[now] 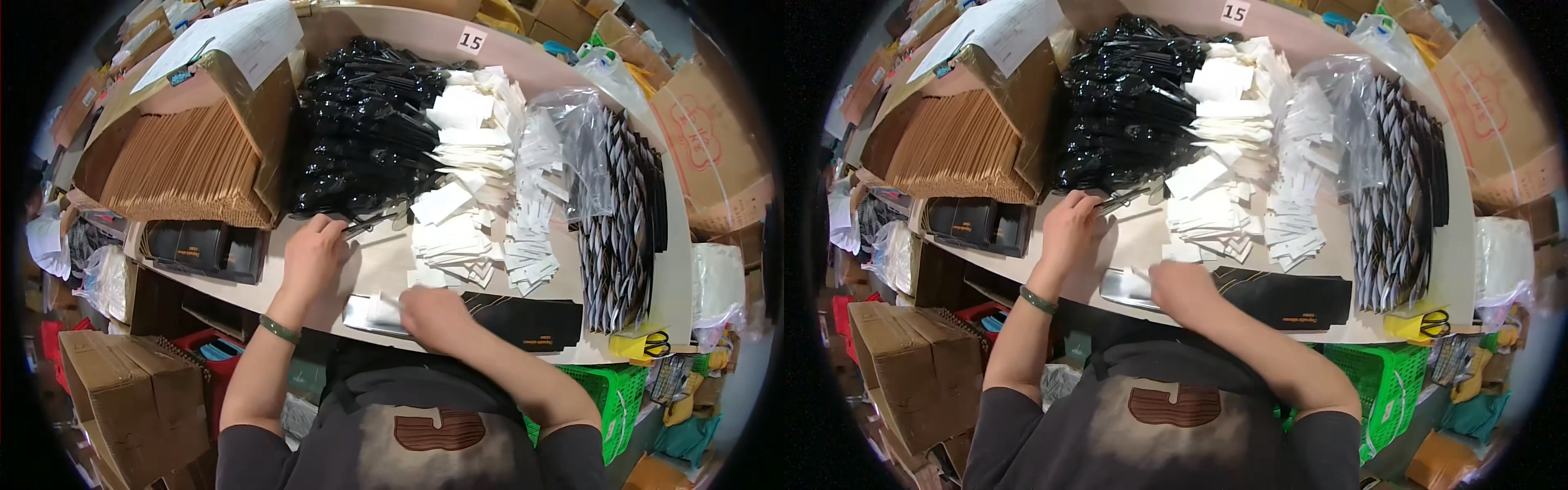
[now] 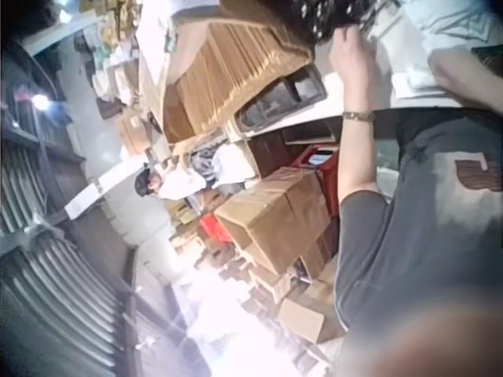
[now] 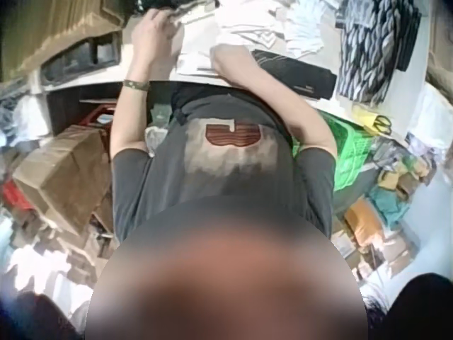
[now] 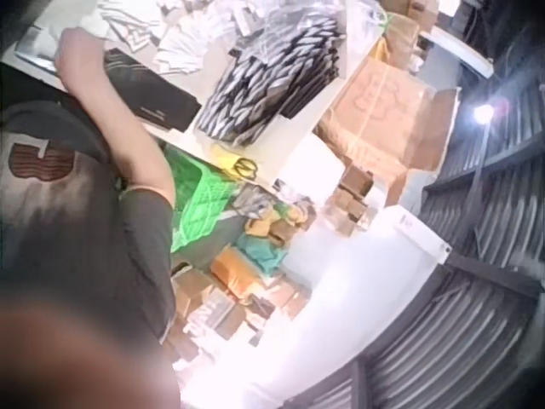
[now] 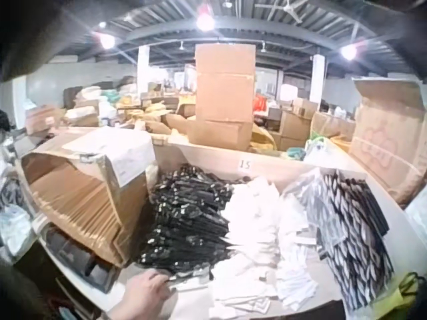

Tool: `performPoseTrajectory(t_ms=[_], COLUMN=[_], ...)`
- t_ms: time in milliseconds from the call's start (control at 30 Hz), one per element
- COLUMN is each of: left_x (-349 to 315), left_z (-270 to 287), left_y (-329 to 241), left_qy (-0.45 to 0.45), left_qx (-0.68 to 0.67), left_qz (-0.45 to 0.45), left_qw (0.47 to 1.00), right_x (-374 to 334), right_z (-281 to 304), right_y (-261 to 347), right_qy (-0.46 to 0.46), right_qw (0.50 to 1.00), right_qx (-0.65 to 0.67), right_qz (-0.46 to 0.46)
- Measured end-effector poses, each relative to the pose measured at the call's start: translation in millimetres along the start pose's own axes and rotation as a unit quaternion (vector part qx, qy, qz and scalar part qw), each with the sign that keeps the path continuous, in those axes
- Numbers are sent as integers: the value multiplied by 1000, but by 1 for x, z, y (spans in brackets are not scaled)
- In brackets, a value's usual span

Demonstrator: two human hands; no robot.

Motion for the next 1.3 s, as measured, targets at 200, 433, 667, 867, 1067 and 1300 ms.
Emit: performPoseTrajectory(t_ms=[200,433,667,867,1067,1300], left_x=[-47,-78,-86,-31,83,92], left_z=[19,1,-9,55,168,142], left_y=[5,5,-43,-51,134,173], left_qy=[4,52,102,-20,-176,-25], left_qx=[-221,-302,-93,-38,243,226], left_qz=[97,115,-83,-173,118,195], left_qw=[970,945,987,984,947,954], right_x=[-16,-37,-76,-68,-75,-96], right_z=[-9,19,16,-2,-20,-16], right_y=[13,36,24,13,22,25], right_qy=[-106,-208,-228,-211,-164,-186], right_qw=[990,968,949,938,933,949], right_qx=[49,-106,-100,-179,-218,-131], right_qz=[81,90,192,208,235,217])
Point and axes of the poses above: each hand's wrist, its own x-axis towards the middle knuckle, its own z-axis out of the back of the hand, y = z × x, the point moved 9 cm from there along x, towards the middle knuckle, and after that the axes turned 15 degrees about z, right-handed, at the moved point
